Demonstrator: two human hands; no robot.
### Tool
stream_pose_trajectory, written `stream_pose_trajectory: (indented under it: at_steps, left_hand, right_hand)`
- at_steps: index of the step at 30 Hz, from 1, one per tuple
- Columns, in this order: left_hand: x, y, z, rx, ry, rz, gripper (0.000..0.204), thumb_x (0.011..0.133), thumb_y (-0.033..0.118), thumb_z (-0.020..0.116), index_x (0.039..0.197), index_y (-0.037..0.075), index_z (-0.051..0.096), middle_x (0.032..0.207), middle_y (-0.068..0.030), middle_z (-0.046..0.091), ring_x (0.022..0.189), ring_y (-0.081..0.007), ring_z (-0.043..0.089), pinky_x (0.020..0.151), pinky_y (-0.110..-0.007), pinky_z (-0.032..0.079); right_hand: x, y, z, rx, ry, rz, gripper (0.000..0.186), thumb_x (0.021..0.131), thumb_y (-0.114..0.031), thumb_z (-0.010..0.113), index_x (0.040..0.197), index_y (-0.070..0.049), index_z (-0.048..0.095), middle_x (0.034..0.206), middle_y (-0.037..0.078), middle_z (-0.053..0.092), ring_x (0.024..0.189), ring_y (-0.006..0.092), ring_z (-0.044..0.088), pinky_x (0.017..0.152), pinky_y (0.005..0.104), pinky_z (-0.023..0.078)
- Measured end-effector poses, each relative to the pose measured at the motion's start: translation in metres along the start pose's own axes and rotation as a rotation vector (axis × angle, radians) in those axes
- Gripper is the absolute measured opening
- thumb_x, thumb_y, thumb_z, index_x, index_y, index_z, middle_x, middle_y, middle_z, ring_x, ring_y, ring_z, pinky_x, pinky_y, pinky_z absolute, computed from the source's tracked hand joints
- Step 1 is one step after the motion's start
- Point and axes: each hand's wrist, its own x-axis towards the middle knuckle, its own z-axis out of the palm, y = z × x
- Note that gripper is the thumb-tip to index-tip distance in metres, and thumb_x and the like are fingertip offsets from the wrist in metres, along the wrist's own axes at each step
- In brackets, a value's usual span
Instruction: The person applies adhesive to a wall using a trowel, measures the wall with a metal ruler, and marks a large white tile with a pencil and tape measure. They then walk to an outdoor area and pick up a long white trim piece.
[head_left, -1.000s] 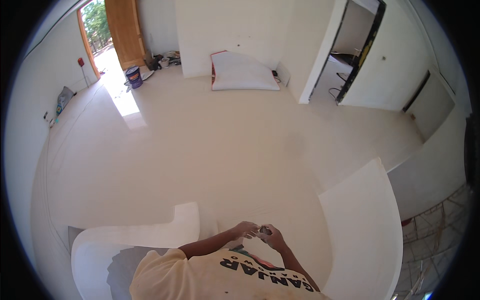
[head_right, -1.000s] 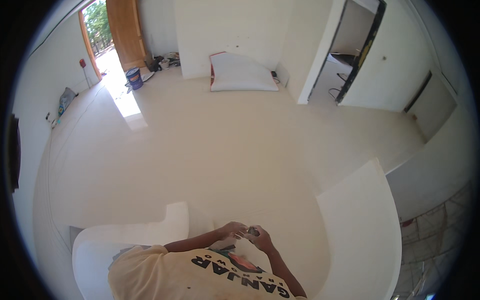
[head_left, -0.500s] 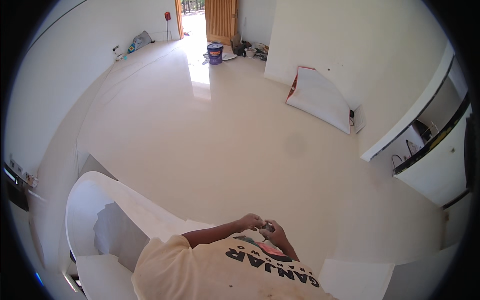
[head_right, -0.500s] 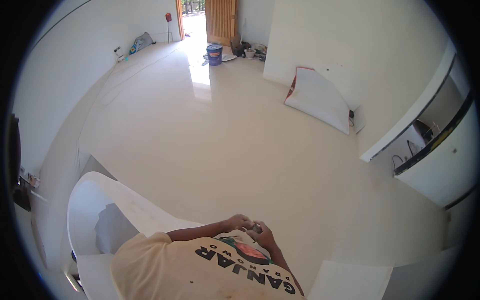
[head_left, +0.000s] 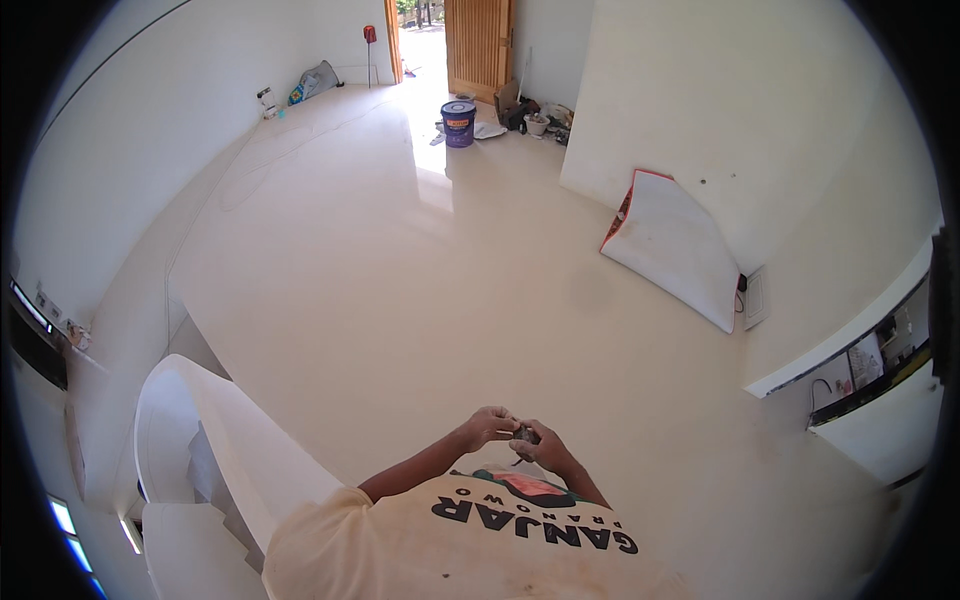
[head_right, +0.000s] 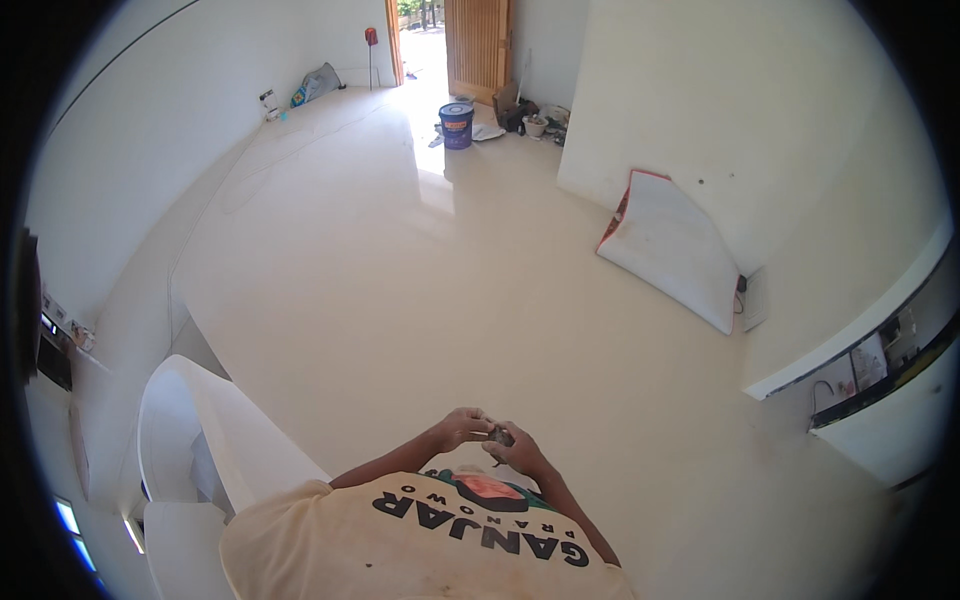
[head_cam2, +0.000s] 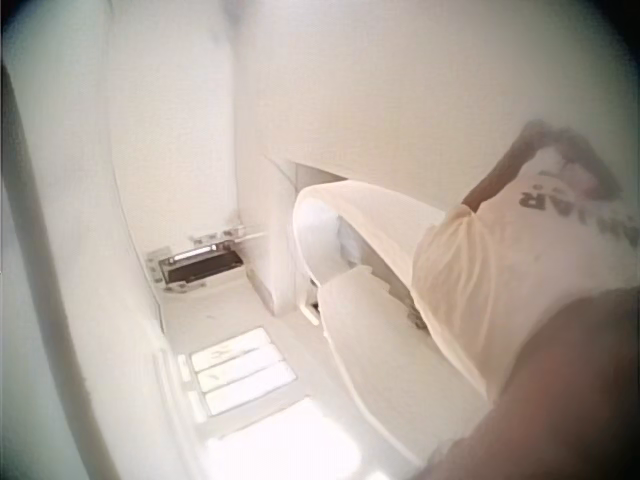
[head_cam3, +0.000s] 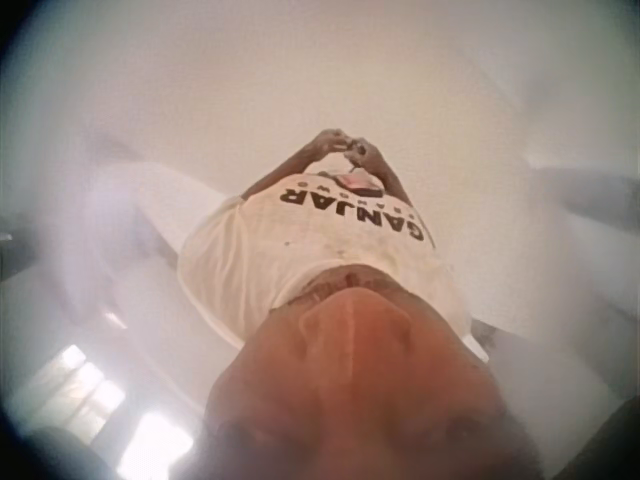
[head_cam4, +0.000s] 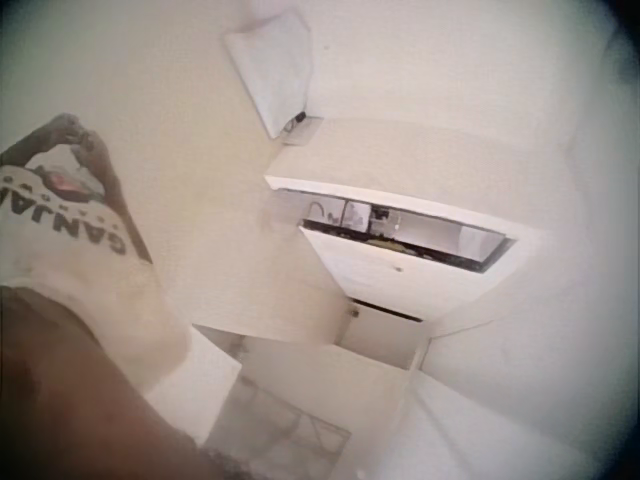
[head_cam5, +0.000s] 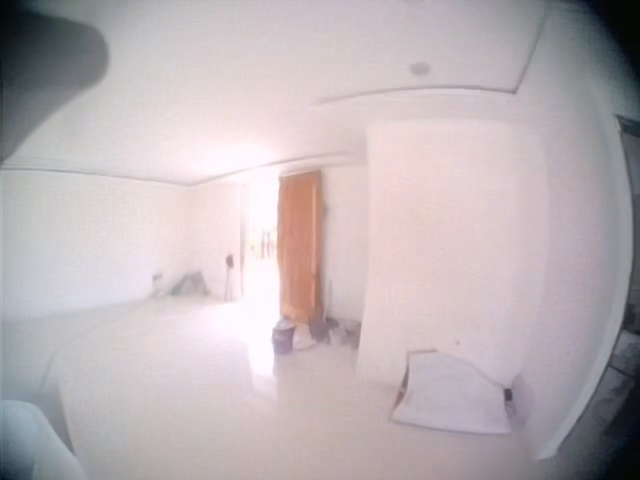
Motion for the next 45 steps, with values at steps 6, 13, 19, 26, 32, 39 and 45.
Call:
stream_pose_trajectory:
  at_steps: [6,13,19,26,32,39,45]
  left_hand:
    - [0.101,0.13,-0.024,0.021,0.152,0.166,0.021,0.085,0.014,0.071,0.097,0.002,0.059,0.102,-0.0111,0.064,0.095,-0.0206,0.064,0.088,-0.036,0.051]
    - [0.218,0.255,-0.115,-0.168,0.275,0.262,0.02,0.085,0.015,0.072,0.095,0.003,0.059,0.093,-0.006,0.062,0.088,-0.0162,0.062,0.082,-0.033,0.051]
    - [0.313,0.411,-0.197,-0.144,0.29,0.279,0.015,0.086,0.014,0.071,0.092,0.006,0.06,0.089,-0.0034,0.062,0.085,-0.0143,0.061,0.082,-0.033,0.05]
    - [0.445,0.567,-0.269,-0.088,0.226,0.287,0.017,0.085,0.015,0.072,0.091,0.006,0.059,0.087,-0.0028,0.062,0.081,-0.0131,0.062,0.079,-0.03,0.053]
    - [0.595,0.684,-0.348,0.009,0.175,0.26,0.015,0.085,0.015,0.071,0.091,0.007,0.06,0.09,-0.0037,0.064,0.085,-0.0132,0.063,0.08,-0.032,0.052]
    - [0.694,0.855,-0.436,0.023,0.298,0.351,0.013,0.086,0.015,0.07,0.091,0.007,0.061,0.088,-0.0039,0.064,0.082,-0.0142,0.062,0.08,-0.031,0.051]
    - [0.766,0.969,-0.512,-0.117,0.406,0.456,0.015,0.086,0.016,0.07,0.092,0.006,0.061,0.088,-0.0039,0.063,0.082,-0.0143,0.061,0.08,-0.03,0.05]
  right_hand:
    - [0.136,-0.082,-0.102,-0.073,-0.15,-0.043,0.044,0.087,-0.022,0.071,0.12,-0.001,0.052,0.078,0.001,0.056,0.067,0.01,0.053,0.061,0.0262,0.044]
    - [0.341,-0.128,-0.17,-0.044,-0.347,0.033,0.035,0.092,-0.027,0.066,0.112,-0.002,0.051,0.074,0.0,0.054,0.064,0.0092,0.05,0.058,0.026,0.041]
    - [0.499,-0.195,-0.211,-0.035,-0.288,0.086,0.03,0.095,-0.028,0.061,0.108,-0.003,0.051,0.072,0.0,0.054,0.061,0.0093,0.05,0.056,0.0257,0.04]
    - [0.657,-0.262,-0.282,0.197,-0.209,0.152,0.027,0.095,-0.027,0.061,0.105,-0.004,0.053,0.074,0.0,0.055,0.061,0.0095,0.051,0.055,0.0259,0.041]
    - [0.827,-0.233,-0.348,0.162,-0.073,0.103,0.025,0.095,-0.025,0.061,0.104,-0.002,0.055,0.074,0.0,0.056,0.061,0.0102,0.055,0.056,0.0255,0.045]
    - [1.041,-0.346,-0.422,-0.113,-0.12,0.05,0.021,0.093,-0.023,0.061,0.097,-0.002,0.061,0.077,0.003,0.062,0.064,0.0123,0.058,0.06,0.0279,0.048]
    - [1.215,-0.425,-0.476,-0.399,-0.159,-0.113,0.03,0.093,-0.03,0.058,0.095,-0.002,0.065,0.08,0.009,0.066,0.074,0.0189,0.061,0.07,0.0343,0.049]
